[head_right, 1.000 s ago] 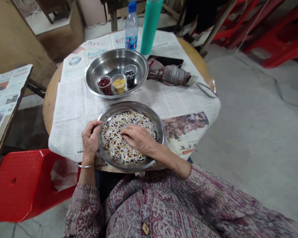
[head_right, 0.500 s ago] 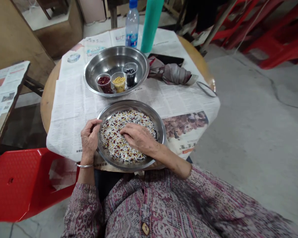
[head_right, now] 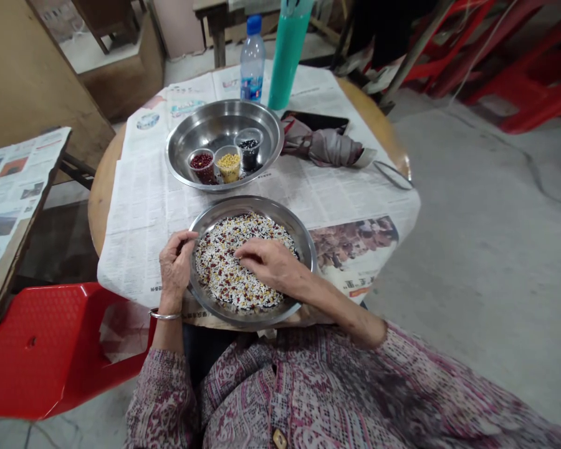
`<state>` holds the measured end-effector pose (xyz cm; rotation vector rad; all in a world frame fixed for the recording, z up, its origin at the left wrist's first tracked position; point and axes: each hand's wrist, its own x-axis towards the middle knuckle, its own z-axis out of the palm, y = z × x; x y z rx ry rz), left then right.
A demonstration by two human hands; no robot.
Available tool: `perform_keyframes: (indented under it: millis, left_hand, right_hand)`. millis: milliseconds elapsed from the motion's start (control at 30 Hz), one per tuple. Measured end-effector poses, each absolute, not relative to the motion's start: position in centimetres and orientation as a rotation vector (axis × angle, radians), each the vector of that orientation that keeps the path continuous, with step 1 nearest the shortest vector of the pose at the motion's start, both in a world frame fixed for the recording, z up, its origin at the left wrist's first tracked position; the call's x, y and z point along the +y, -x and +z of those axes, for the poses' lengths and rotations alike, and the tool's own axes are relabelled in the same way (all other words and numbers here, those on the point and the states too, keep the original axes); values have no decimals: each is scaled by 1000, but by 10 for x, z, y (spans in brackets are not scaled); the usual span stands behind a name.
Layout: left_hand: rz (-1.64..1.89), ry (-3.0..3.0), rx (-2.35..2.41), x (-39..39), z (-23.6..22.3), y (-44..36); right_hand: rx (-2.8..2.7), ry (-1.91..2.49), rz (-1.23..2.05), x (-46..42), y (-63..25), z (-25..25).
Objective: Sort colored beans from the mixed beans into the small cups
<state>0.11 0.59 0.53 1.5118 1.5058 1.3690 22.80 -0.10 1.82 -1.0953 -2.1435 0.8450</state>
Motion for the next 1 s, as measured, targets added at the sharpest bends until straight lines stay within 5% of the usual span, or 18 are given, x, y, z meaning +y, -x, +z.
perform_keyframes:
  millis: [200,600,1000]
  left_hand:
    - [1352,-1511,1510,5,4,0]
    - [1361,-1495,1497,5,6,-1]
    - [1359,-1522,1502,5,8,-1]
  right_hand:
    - [-2641,862,698,-19,-232,24]
    - [-2411,1151,347,35,-225,15]
    - [-2801,671,290,17,-205,26]
